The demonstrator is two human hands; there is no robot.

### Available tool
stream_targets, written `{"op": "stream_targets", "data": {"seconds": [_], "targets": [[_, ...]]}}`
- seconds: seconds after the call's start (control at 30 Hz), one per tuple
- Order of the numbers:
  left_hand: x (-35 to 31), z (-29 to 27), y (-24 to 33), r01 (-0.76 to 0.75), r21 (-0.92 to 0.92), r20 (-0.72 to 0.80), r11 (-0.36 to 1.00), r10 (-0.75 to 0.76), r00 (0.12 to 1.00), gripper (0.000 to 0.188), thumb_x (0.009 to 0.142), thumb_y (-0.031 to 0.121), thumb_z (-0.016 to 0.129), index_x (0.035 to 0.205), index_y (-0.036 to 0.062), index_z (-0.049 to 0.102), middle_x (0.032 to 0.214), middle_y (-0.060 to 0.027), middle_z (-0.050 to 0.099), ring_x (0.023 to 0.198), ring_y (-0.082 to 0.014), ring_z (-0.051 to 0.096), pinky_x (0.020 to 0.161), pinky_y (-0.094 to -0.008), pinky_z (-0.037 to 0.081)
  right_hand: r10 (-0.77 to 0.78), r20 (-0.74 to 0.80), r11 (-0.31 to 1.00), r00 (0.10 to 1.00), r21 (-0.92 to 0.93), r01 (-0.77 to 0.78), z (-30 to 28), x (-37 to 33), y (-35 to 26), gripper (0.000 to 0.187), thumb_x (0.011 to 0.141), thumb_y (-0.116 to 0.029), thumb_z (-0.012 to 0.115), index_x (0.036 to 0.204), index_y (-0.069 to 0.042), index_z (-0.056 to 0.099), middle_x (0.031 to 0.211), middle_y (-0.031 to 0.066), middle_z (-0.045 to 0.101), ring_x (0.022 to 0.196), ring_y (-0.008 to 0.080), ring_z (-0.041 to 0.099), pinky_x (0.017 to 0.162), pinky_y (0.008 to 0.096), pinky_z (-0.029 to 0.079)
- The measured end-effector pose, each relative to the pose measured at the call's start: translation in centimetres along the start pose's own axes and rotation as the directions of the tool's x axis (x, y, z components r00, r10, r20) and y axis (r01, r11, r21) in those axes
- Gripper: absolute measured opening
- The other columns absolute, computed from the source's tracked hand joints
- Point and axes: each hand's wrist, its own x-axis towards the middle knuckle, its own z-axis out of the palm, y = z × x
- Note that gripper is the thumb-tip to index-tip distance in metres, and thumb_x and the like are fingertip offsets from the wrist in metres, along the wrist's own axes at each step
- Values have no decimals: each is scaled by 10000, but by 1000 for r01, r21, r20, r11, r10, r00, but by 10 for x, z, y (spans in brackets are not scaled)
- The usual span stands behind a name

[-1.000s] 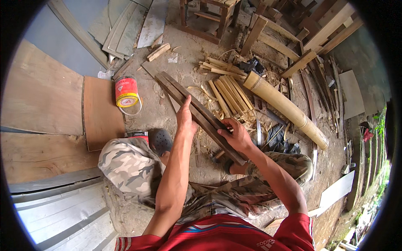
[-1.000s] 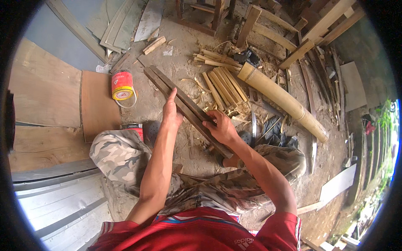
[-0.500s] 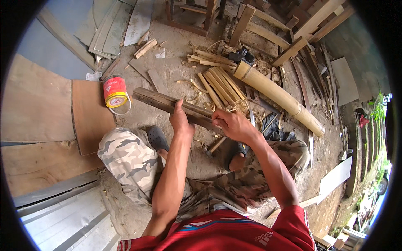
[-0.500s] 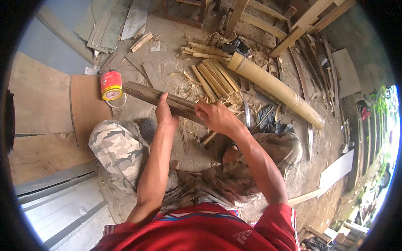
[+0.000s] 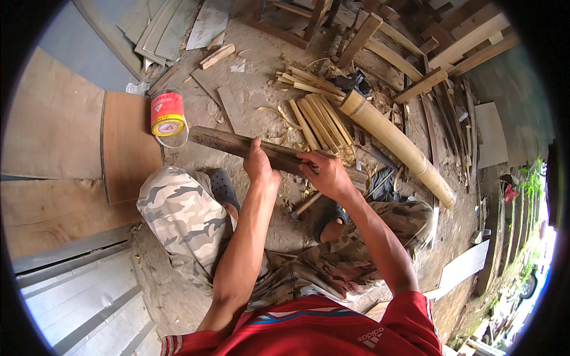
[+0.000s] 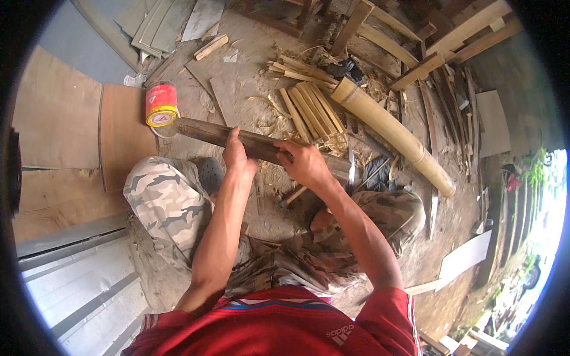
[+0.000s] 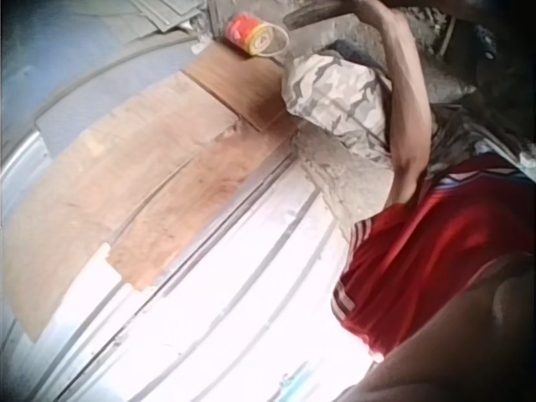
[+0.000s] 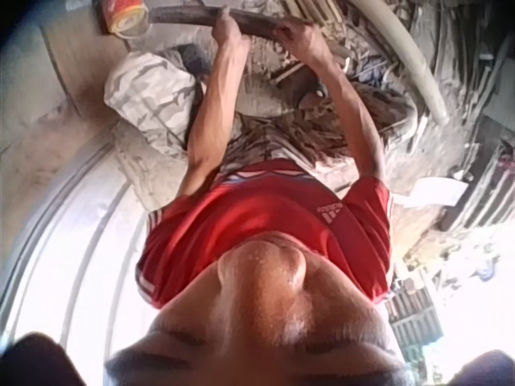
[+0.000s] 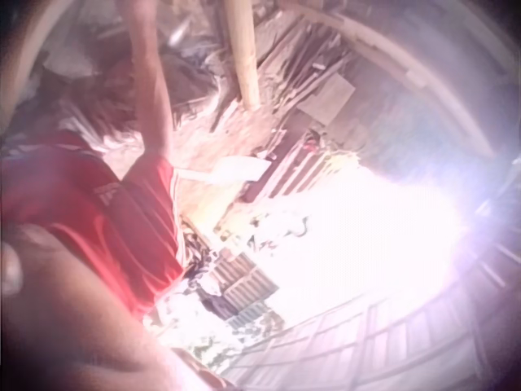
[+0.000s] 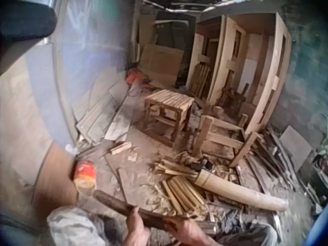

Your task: The person sits on the floor and uses a machete to split and shape bamboo strips. They assemble the strips into a slatted frame, then retrieve a hammer and nails from a plastic bag to fasten small bamboo pieces together.

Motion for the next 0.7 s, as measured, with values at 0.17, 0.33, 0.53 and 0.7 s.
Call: {"op": "stream_targets", "data": {"seconds": [0.17,0.33,0.53,0.7], "targets": [[4,0,2,37,-47,-54,998,-40,998,631,878,331,673,1371,29,422,1322,-128,508,1106,-284,565,889,-530,495,-121,-80,990,989,-78,115,10,-2,8,153,823,-96,725,957,-26,703,936,134,662,881,316,652,766,385,523],[-2,6,4,44,-36,-39,998,-46,998,538,941,330,583,1364,42,417,1322,-118,508,1169,-297,548,981,-561,445,-170,-135,979,976,-133,152,19,-7,18,159,816,-97,734,955,-24,706,946,129,657,896,318,638,784,385,515],[0,6,6,47,-41,-64,998,-50,997,540,947,329,575,1386,59,415,1357,-106,497,1190,-294,541,1002,-561,425,-73,-171,996,982,-66,62,25,-6,17,173,809,-113,743,958,-31,716,953,131,669,902,319,639,799,401,511],[9,-1,-1,50,-53,-52,997,-53,997,789,865,350,687,1451,6,286,1474,-164,358,1288,-336,423,1041,-612,355,-39,-163,998,986,-55,31,24,-7,17,157,803,-111,744,931,-21,725,936,141,681,888,327,648,794,413,515]]}}
